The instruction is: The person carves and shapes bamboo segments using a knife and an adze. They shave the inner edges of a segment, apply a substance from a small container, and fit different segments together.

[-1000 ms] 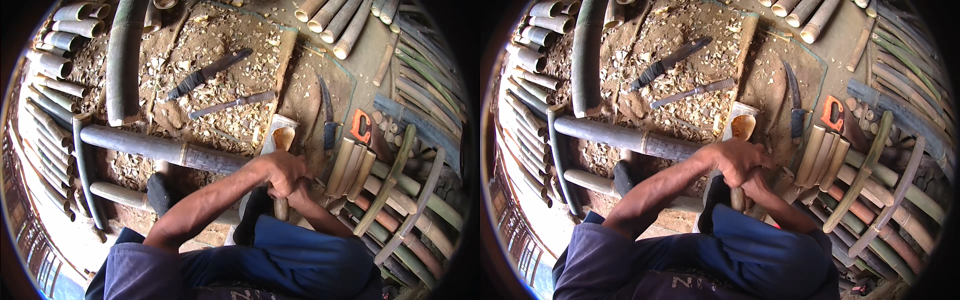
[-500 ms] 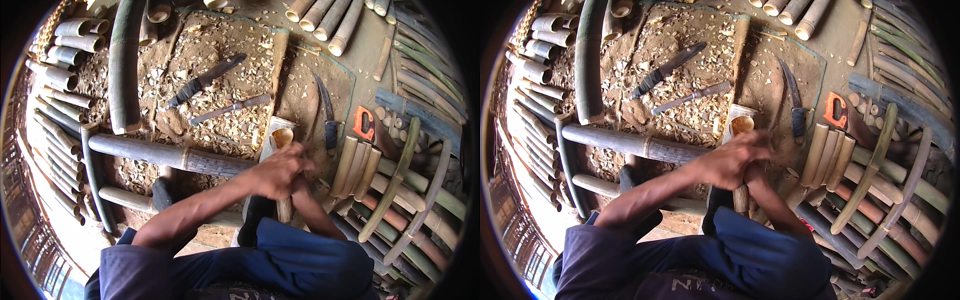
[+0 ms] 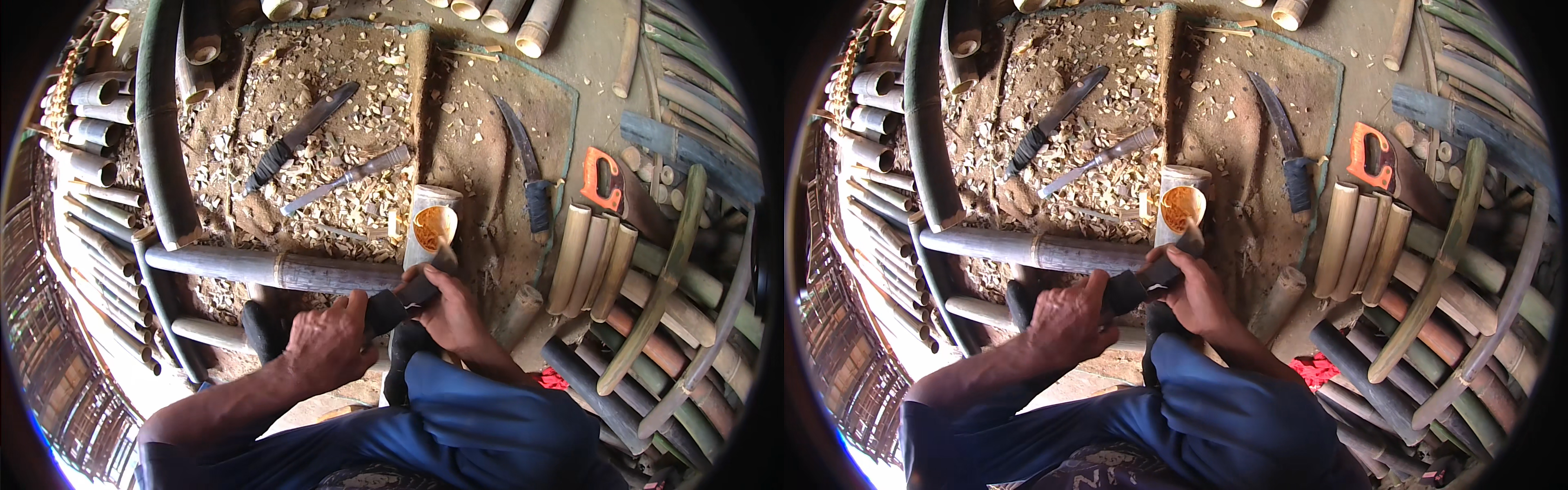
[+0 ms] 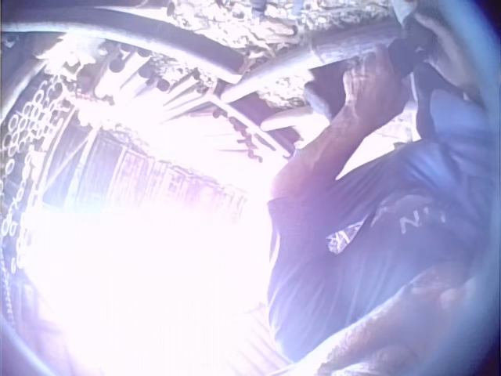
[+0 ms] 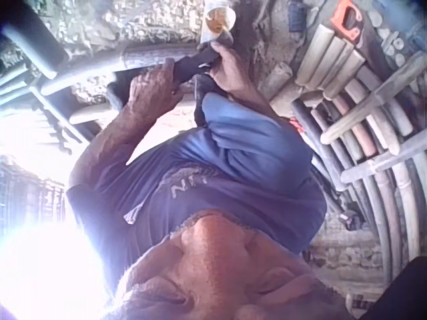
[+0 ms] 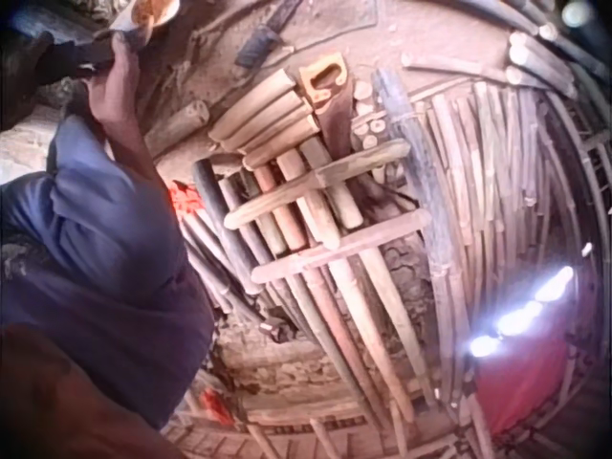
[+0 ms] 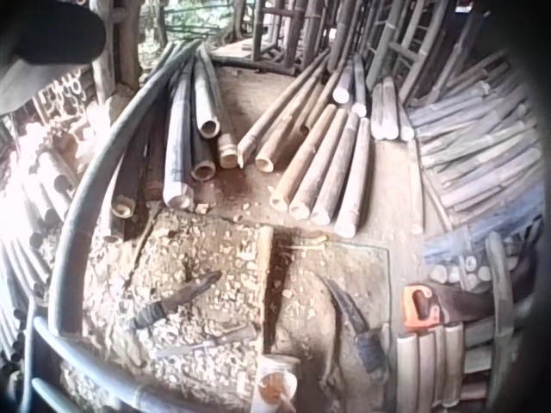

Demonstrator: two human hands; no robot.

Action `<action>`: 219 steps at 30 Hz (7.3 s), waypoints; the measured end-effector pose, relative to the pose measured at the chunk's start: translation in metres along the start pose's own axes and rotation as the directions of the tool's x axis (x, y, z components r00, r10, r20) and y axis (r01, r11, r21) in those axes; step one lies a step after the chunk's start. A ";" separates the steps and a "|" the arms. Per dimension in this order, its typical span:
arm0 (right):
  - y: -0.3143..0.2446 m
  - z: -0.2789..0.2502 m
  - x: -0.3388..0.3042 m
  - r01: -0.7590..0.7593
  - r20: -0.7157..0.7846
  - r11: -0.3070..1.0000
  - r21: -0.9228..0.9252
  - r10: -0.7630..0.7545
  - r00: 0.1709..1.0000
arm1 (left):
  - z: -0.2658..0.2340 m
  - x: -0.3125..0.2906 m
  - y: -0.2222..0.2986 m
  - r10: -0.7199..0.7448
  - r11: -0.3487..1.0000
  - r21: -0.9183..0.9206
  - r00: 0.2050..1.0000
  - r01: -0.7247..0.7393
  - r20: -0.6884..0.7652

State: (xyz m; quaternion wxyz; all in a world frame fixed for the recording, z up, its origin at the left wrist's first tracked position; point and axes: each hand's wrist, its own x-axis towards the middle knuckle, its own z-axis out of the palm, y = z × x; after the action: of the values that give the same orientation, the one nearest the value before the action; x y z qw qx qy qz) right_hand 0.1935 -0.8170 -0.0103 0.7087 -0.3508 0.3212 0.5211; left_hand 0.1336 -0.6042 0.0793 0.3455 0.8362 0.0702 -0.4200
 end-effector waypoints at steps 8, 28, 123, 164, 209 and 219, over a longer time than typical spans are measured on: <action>-0.002 0.007 0.001 -0.098 0.134 0.972 0.213 0.070 0.988 | -0.083 0.021 0.033 0.108 0.977 0.159 0.969 -0.145 0.222; -0.029 -0.007 0.004 -0.076 -0.114 0.979 -0.190 0.055 0.992 | 0.001 0.024 0.023 -0.020 0.998 -0.061 0.986 0.030 0.163; -0.162 -0.002 0.003 -0.221 0.256 -0.636 -0.739 -0.570 0.781 | 0.004 0.179 0.101 0.550 0.742 -0.085 0.677 -0.665 -0.489; -0.071 -0.025 -0.001 -0.037 -0.040 -0.130 -0.991 0.026 0.999 | 0.010 0.143 0.053 0.634 0.729 -0.380 0.771 -0.570 0.059; 0.001 0.020 0.016 -0.188 0.269 0.927 0.324 0.101 0.958 | -0.079 0.029 0.026 0.202 0.845 0.504 0.979 -0.178 0.006; -0.019 0.009 0.016 -0.197 -0.136 0.965 -0.172 0.175 0.975 | -0.019 0.055 -0.025 0.074 0.958 -0.287 0.951 0.016 0.300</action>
State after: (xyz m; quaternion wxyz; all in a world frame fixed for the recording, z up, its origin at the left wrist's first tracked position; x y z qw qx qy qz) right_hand 0.2161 -0.8055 -0.0151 0.6006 -0.4137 0.3451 0.5908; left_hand 0.1707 -0.5828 0.0330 0.4758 0.7028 0.0630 -0.5252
